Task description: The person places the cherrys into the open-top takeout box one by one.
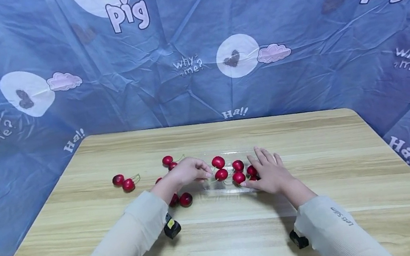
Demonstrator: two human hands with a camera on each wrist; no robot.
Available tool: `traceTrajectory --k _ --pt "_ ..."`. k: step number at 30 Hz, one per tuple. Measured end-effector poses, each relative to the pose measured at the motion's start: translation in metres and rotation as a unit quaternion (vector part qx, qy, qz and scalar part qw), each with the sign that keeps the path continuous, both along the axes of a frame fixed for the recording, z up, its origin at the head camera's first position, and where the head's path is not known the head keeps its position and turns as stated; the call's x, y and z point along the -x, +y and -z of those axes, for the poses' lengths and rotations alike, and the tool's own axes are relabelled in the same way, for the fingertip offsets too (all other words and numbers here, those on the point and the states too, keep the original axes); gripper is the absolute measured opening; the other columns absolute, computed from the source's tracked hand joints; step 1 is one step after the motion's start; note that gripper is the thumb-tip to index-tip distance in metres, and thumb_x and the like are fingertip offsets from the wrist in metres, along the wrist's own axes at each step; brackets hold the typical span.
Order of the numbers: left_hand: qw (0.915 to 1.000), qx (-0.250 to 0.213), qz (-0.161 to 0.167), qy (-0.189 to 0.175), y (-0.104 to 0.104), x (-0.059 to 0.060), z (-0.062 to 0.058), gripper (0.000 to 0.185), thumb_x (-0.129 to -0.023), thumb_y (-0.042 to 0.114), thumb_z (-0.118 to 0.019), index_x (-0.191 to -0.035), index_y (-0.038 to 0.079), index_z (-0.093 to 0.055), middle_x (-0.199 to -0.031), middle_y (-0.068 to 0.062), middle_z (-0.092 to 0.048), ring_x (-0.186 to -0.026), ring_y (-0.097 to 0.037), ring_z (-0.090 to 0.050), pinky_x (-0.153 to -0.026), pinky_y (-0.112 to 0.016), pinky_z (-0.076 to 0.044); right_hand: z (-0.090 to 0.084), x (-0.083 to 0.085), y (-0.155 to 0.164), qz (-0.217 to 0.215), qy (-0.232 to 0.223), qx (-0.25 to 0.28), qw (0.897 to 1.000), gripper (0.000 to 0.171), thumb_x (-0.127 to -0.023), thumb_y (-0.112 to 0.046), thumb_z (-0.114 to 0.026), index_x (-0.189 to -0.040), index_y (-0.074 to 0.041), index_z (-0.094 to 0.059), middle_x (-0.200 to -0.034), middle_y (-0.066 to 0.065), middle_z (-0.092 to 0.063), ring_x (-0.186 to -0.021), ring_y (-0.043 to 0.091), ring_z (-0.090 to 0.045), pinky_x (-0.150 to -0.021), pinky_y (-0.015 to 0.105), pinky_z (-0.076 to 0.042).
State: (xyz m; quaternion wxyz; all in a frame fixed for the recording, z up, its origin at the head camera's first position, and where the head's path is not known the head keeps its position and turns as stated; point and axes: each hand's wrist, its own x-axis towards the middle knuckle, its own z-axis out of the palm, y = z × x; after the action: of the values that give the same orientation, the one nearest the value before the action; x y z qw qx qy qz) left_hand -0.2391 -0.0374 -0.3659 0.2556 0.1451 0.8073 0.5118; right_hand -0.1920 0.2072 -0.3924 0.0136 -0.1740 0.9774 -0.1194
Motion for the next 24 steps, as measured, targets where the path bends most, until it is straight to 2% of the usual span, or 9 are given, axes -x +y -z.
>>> traceTrajectory --k 6,12,16,19,24 --pt "0.9992 0.026 0.025 0.017 0.010 0.003 -0.002 0.004 -0.075 0.000 -0.063 -0.078 -0.003 -0.062 -0.065 -0.003 -0.056 -0.061 -0.018 -0.055 -0.060 -0.026 -0.051 -0.001 0.000 0.000 0.000 -0.001 -0.005 1.000 0.085 -0.075 -0.059 -0.050 -0.132 0.001 -0.029 -0.137 0.026 -0.013 -0.124 0.041 -0.009 -0.096 0.059 -0.008" --pt "0.9980 0.050 0.030 0.023 0.020 0.004 -0.003 0.003 -0.073 -0.003 -0.064 -0.076 -0.002 -0.063 -0.065 -0.002 -0.057 -0.060 -0.018 -0.056 -0.062 -0.029 -0.052 0.000 0.000 0.000 0.001 -0.010 -0.005 1.000 0.084 -0.076 -0.057 -0.051 -0.132 0.001 -0.028 -0.138 0.025 -0.012 -0.124 0.040 -0.008 -0.096 0.060 -0.007" --pt "0.9960 0.079 0.031 0.029 0.024 0.004 -0.003 0.003 -0.073 -0.002 -0.064 -0.073 0.001 -0.063 -0.064 0.000 -0.057 -0.056 -0.015 -0.053 -0.053 -0.022 -0.048 0.000 0.000 0.000 0.001 -0.012 -0.002 1.000 0.083 -0.076 -0.056 -0.052 -0.132 0.001 -0.028 -0.138 0.026 -0.012 -0.124 0.040 -0.008 -0.096 0.060 -0.006" --pt "0.9923 0.107 0.041 0.048 0.027 0.004 -0.002 0.002 -0.073 0.000 -0.065 -0.073 0.002 -0.064 -0.064 0.000 -0.058 -0.054 -0.013 -0.052 -0.049 -0.017 -0.043 0.000 0.000 0.001 0.002 -0.013 -0.004 1.000 0.084 -0.076 -0.056 -0.051 -0.133 0.000 -0.027 -0.138 0.025 -0.012 -0.124 0.040 -0.007 -0.096 0.060 -0.006" --pt "0.9829 0.154 0.056 0.084 0.032 0.003 -0.002 0.002 -0.073 0.001 -0.065 -0.074 0.002 -0.065 -0.065 0.000 -0.059 -0.054 -0.011 -0.053 -0.055 -0.017 -0.044 0.000 0.000 0.001 0.002 -0.007 -0.005 1.000 0.083 -0.076 -0.056 -0.051 -0.133 0.000 -0.028 -0.138 0.026 -0.013 -0.124 0.040 -0.008 -0.097 0.059 -0.006"
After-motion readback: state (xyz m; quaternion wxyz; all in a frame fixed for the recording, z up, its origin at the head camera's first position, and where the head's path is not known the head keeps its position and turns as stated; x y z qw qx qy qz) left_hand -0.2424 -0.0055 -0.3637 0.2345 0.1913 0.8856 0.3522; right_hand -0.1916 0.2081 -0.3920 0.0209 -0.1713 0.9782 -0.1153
